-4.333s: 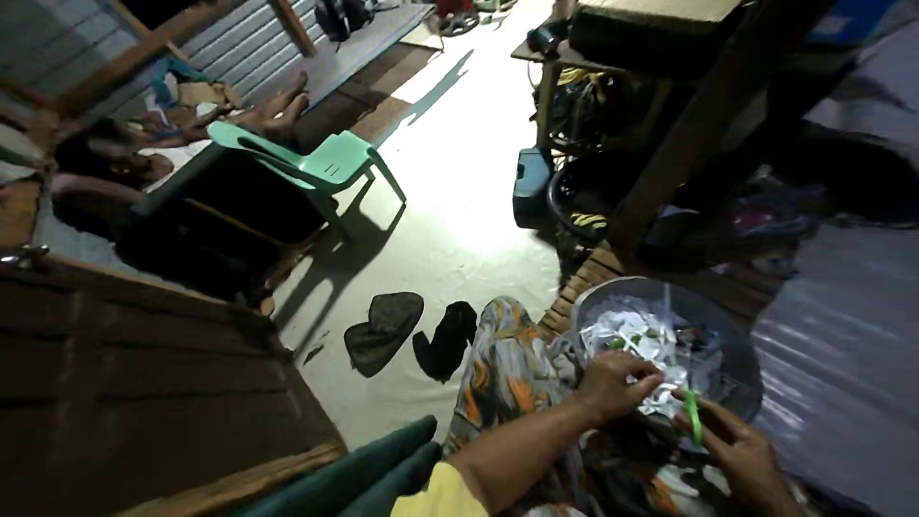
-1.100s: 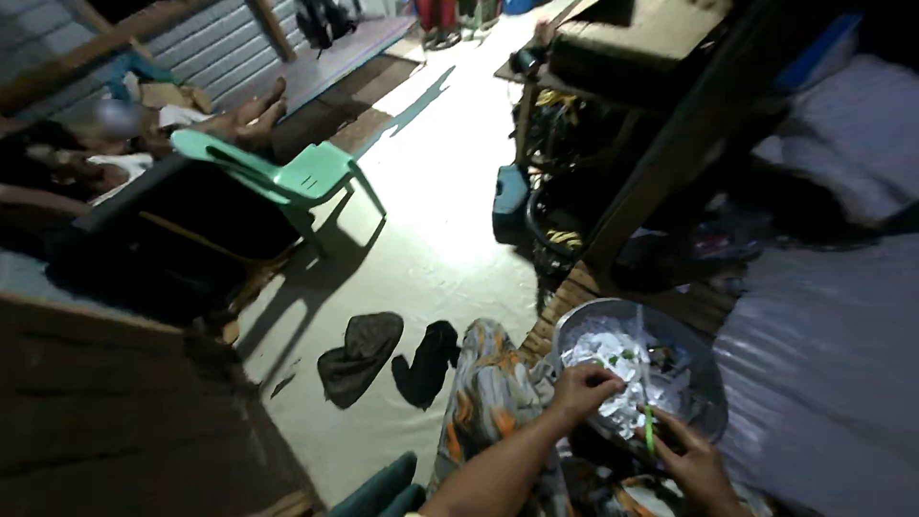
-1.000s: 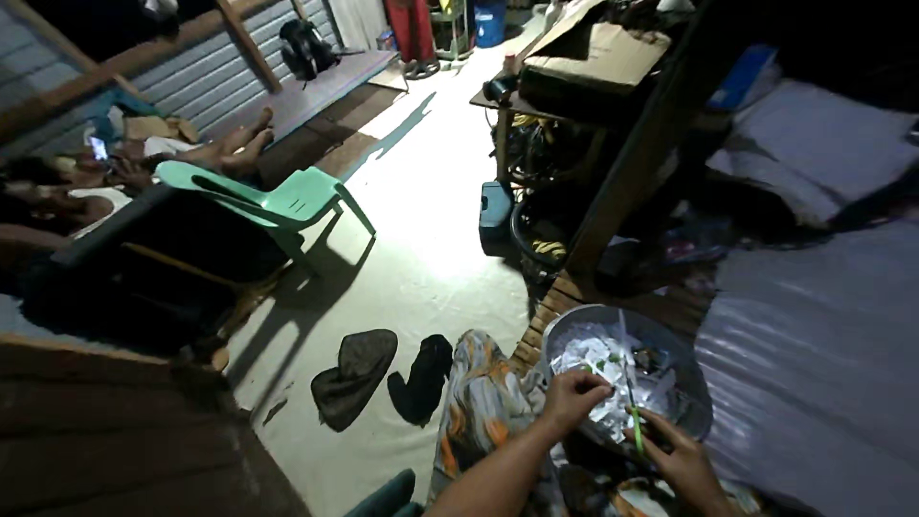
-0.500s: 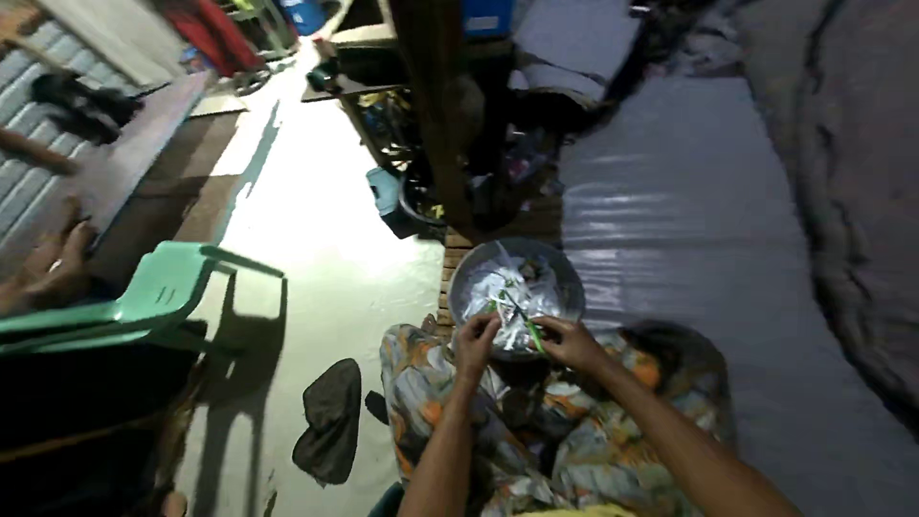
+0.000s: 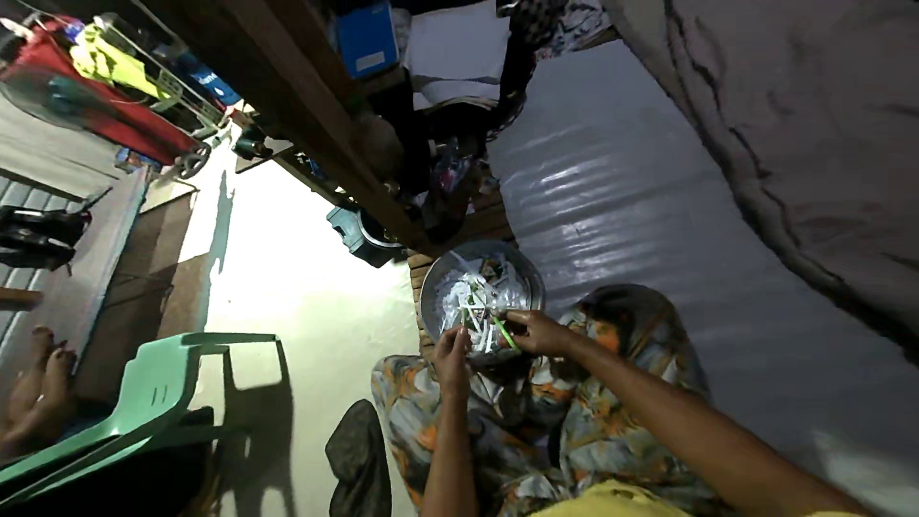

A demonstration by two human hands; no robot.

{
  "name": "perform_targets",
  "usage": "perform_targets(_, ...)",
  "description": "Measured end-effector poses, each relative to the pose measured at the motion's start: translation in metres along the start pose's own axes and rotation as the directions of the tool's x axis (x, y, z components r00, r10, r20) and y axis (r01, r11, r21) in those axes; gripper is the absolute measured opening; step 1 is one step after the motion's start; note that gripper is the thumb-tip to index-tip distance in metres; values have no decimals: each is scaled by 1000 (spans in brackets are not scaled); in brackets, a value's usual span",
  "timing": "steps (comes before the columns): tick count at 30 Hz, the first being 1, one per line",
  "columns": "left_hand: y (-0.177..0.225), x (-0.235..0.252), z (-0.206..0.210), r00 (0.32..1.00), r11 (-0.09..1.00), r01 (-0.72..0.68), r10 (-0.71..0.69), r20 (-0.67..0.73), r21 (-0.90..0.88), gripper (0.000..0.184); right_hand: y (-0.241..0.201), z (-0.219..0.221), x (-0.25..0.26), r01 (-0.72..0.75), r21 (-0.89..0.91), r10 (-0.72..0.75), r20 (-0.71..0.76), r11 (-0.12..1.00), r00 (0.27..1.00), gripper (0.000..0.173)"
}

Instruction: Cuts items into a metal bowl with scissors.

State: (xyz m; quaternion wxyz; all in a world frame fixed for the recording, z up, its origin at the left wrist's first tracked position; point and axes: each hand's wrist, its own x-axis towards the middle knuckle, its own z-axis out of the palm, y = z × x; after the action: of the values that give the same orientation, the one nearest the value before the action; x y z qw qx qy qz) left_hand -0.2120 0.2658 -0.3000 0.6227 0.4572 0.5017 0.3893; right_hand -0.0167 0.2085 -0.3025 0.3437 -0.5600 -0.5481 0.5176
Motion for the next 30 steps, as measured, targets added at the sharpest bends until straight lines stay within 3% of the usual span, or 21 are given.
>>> perform_targets(4,-2,-2,1,1000,997,12,-11,25,-77,13,2,2,0,39,-19,-37,71,999,997,51)
perform_targets(9,-3,-6,4,997,1000,-16,17,74,-17,12,2,3,-2,47,-15,-46,60,999,997,49)
perform_targets(16,-4,-6,5,997,999,-7,9,80,-31,11,2,3,-4,50,-41,-49,19,998,999,36)
perform_targets(25,-7,-2,2,996,993,-10,21,92,-122,14,2,3,-4,61,6,-61,101,998,993,44)
perform_targets(30,-6,-4,3,995,994,1,10,103,-109,13,-3,2,-7,17,54,-22,92,998,995,33)
